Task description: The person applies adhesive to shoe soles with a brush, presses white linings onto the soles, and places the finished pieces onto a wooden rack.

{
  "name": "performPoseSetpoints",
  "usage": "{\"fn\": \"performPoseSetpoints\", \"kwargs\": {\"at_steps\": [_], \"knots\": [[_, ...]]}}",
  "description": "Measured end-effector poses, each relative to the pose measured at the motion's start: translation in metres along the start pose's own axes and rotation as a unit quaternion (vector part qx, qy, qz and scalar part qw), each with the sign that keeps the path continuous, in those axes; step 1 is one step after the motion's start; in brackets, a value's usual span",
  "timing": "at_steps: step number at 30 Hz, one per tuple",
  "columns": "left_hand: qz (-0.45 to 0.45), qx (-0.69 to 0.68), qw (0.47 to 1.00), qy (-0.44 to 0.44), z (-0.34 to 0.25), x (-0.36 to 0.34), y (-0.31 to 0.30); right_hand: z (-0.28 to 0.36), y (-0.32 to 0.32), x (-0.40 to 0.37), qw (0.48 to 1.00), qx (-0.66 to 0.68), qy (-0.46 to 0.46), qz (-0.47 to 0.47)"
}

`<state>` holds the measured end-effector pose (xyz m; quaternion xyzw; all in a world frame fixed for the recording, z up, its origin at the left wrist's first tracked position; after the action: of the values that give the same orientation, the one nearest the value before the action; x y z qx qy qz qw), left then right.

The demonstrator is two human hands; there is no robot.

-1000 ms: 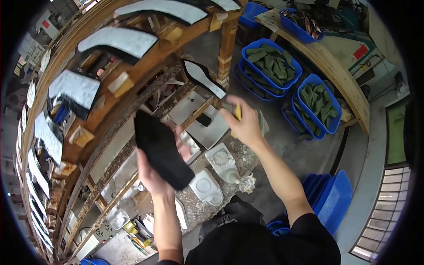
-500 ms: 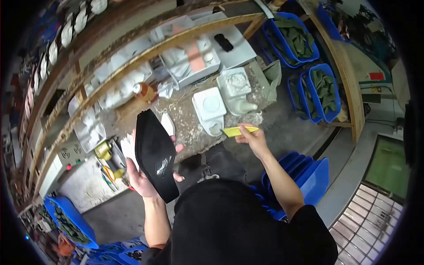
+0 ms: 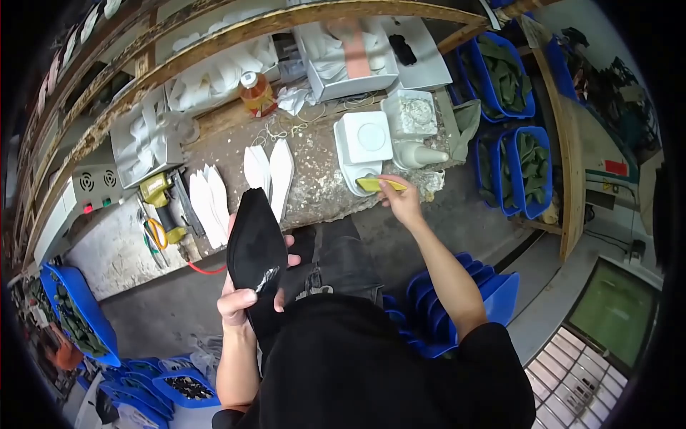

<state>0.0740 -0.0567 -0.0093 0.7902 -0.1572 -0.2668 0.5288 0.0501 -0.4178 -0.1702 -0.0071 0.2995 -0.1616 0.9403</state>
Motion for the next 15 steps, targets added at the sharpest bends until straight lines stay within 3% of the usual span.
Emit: {"fn": "performPoseSetpoints", "kwargs": {"at_steps": [3,6,8,11,13,15], "knots": [[-0.032,0.131,0.989,-0.061,0.000,-0.013,-0.024,-0.006,-0.001,0.005,1.000,0.005,-0.010,-0.020],[-0.060,0.088,0.991,-0.077,0.004,-0.020,-0.038,0.045,-0.012,-0.031,0.998,0.046,0.021,-0.026],[-0.083,0.041,0.991,-0.091,0.012,-0.020,-0.042,0.108,-0.010,-0.086,0.977,0.210,-0.028,0.035],[-0.065,0.037,0.990,-0.116,0.030,-0.005,-0.020,0.186,0.010,-0.158,0.976,0.186,-0.115,0.003],[-0.062,0.044,0.990,-0.116,0.036,0.009,-0.001,0.214,0.031,-0.188,0.966,0.089,-0.243,-0.014],[-0.001,0.076,0.992,-0.103,0.036,0.019,0.017,0.225,0.068,-0.202,0.936,0.017,-0.351,0.011]]}}
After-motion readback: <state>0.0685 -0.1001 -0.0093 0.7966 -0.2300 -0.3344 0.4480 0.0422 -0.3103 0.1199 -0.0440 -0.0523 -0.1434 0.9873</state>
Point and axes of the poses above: each hand's wrist, its own x-axis towards the middle knuckle, its own y-axis out of the palm, z = x × y, the point moved 5 cm from there along x, towards the middle knuckle, and after that the axes turned 7 degrees about x, right-handed, at the moved point
